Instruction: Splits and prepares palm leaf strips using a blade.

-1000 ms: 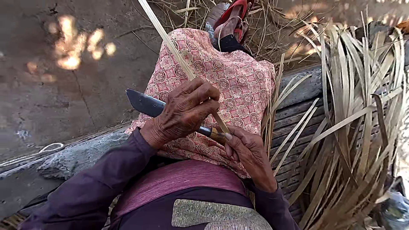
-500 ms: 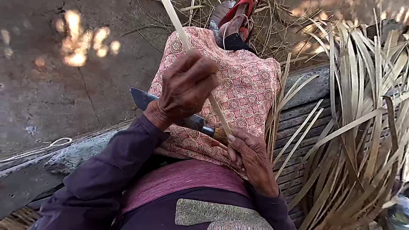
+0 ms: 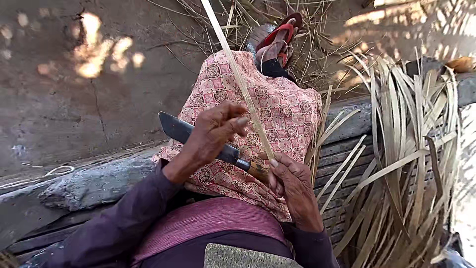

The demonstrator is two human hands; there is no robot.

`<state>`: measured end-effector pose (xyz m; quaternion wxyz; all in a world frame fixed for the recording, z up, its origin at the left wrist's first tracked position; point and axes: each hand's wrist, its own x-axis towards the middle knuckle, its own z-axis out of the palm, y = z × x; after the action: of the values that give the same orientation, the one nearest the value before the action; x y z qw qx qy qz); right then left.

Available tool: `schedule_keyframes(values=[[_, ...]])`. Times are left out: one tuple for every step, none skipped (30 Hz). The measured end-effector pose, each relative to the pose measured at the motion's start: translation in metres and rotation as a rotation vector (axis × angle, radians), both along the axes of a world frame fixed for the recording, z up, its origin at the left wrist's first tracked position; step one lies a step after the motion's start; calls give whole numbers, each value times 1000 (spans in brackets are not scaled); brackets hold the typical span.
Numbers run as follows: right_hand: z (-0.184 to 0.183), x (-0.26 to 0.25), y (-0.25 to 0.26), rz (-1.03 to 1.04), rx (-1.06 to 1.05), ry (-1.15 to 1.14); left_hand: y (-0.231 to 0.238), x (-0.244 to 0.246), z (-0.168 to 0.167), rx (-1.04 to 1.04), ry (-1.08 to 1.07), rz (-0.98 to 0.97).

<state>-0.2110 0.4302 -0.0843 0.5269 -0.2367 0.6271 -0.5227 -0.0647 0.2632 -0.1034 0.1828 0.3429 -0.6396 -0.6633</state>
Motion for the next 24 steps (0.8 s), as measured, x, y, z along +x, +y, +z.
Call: schedule_keyframes(values=[[1, 1, -2, 14, -8, 3, 9, -8, 1, 70, 26, -37], [1, 3, -3, 21, -17, 5, 16, -15, -1, 125, 76, -33], [1, 4, -4, 25, -21, 18, 21, -20, -4, 159, 143, -1], [0, 5, -3, 28, -26, 43, 22, -27, -5, 183, 190, 49], [-2, 3, 0, 44, -33, 78, 20, -33, -5, 191, 214, 96], [-3, 1, 5, 69, -39, 129, 15, -38, -6, 195, 225, 133], [-3, -1, 10, 98, -35, 195, 6, -42, -8, 206, 225, 169], [-4, -3, 16, 124, -25, 265, -5, -43, -10, 214, 213, 201], [-5, -5, 22, 148, -17, 326, -19, -44, -12, 213, 200, 235], [-6, -7, 29, 168, -13, 371, -32, -43, -15, 202, 190, 275], [-7, -8, 36, 183, -4, 401, -45, -42, -17, 183, 184, 312], [-8, -9, 42, 185, 10, 413, -57, -40, -19, 159, 173, 343], [-8, -9, 47, 181, 24, 411, -67, -39, -20, 147, 161, 368], [-8, -9, 51, 171, 36, 403, -76, -38, -20, 143, 148, 388], [-8, -8, 52, 164, 45, 389, -82, -38, -20, 148, 137, 402], [-8, -7, 53, 159, 47, 370, -87, -37, -21, 149, 129, 413], [-8, -6, 52, 156, 39, 348, -92, -37, -22, 148, 120, 417], [-8, -5, 51, 153, 28, 325, -96, -36, -22, 147, 109, 426], [-9, -4, 51, 152, 23, 308, -102, -35, -22, 142, 99, 444], [-9, -4, 53, 154, 24, 287, -109, -34, -21, 133, 88, 467], [-9, -5, 54, 159, 25, 256, -118, -32, -21, 118, 79, 489], [-9, -6, 56, 158, 19, 199, -127, -29, -22, 104, 74, 506], [-9, -7, 57, 146, 13, 104, -135, -26, -21, 96, 71, 509], [-7, -8, 56, 123, 10, -21, -139, -23, -19, 94, 74, 485]])
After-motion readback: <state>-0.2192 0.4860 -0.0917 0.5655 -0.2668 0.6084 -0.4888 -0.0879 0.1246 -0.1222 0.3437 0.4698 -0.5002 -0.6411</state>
